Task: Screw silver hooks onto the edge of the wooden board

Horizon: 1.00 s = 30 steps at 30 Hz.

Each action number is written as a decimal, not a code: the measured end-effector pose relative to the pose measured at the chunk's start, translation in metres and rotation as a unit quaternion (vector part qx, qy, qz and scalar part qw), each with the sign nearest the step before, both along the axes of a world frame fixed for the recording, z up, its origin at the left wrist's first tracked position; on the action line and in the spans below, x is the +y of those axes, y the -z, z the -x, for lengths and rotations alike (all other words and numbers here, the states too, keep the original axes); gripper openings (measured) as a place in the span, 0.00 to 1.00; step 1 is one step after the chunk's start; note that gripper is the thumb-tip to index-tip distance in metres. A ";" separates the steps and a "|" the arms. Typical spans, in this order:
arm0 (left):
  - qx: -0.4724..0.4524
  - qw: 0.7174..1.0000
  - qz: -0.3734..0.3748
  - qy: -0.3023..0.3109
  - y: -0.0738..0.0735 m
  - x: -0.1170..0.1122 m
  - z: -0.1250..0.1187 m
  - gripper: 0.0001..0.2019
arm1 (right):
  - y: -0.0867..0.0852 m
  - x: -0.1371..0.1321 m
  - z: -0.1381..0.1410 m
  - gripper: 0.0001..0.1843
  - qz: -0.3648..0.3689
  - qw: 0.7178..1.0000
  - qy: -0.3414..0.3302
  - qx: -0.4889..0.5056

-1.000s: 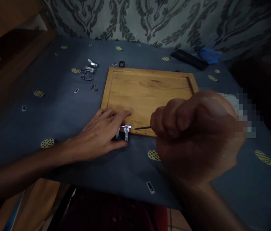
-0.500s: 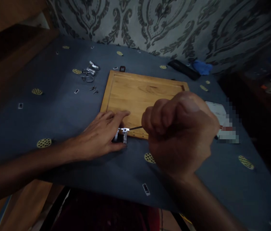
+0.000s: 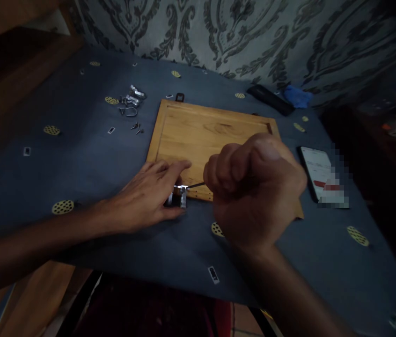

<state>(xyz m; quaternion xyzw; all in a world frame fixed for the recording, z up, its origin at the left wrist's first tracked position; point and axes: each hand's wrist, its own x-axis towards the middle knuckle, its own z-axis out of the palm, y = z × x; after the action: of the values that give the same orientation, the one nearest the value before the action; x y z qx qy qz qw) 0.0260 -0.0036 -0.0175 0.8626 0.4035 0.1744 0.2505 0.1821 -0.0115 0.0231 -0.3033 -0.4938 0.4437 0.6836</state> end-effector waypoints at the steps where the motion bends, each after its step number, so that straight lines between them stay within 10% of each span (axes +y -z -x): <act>1: 0.000 1.000 -0.001 0.000 0.000 0.000 0.000 0.38 | 0.001 0.000 0.000 0.19 0.002 1.000 -0.002 0.003; 17: -0.002 1.000 -0.006 0.015 -0.004 0.000 0.000 0.30 | 0.006 0.004 0.000 0.20 -0.008 0.998 -0.031 -0.045; 30: 0.003 0.999 -0.029 0.042 -0.001 0.004 0.001 0.28 | -0.004 -0.003 -0.039 0.09 -0.055 0.951 -0.105 -0.287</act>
<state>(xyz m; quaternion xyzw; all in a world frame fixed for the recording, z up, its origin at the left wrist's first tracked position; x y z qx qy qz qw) 0.0253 0.0000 -0.0169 0.8860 0.3626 0.1727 0.2317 0.2207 -0.0149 0.0267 -0.3263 -0.7216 0.3794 0.4785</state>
